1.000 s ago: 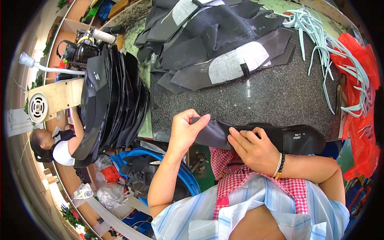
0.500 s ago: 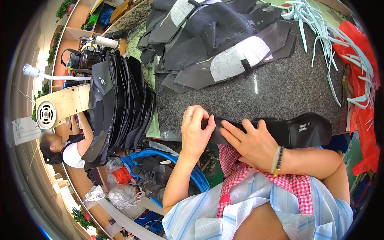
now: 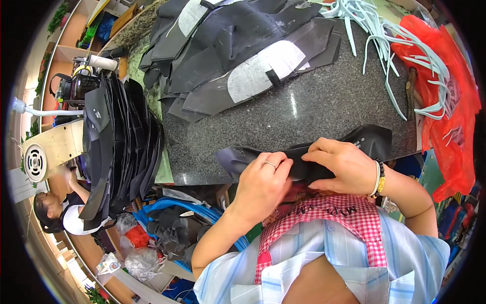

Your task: The person applies white reinforcement strips to the edges of black shoe components by hand, pressing them down firmly along the perimeter.

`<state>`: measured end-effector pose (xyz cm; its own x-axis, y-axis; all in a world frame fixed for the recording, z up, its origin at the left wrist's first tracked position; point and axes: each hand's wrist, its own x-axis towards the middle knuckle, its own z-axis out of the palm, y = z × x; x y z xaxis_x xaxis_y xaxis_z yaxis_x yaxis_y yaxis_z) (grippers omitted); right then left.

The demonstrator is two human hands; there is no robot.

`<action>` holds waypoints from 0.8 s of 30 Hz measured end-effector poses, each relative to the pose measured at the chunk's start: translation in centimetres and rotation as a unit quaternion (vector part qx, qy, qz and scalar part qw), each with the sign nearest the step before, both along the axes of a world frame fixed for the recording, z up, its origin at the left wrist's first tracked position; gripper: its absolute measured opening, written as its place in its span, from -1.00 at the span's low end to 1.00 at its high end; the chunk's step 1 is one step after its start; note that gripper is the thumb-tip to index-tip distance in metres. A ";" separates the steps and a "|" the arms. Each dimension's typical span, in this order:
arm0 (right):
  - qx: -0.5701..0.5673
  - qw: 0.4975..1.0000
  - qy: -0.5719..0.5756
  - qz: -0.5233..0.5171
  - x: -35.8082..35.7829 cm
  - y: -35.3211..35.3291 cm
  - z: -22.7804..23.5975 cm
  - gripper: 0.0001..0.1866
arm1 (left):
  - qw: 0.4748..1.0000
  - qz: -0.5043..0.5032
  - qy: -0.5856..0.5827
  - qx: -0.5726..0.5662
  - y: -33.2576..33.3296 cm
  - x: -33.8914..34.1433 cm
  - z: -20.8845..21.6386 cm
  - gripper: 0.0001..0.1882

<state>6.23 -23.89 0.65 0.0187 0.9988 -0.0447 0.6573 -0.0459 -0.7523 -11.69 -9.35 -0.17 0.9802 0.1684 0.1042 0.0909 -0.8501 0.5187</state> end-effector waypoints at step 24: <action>0.118 0.986 -0.064 -0.100 -2.5 0.5 -1.9 -0.69 | 0.908 0.163 -0.253 0.293 -3.7 -3.9 -4.1 -0.83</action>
<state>3.68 -23.36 -1.28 0.2065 0.9568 0.2046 0.7437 -0.0176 -0.6683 -15.54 -13.09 -4.25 0.6902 0.2115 0.6920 0.2633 -0.9642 0.0322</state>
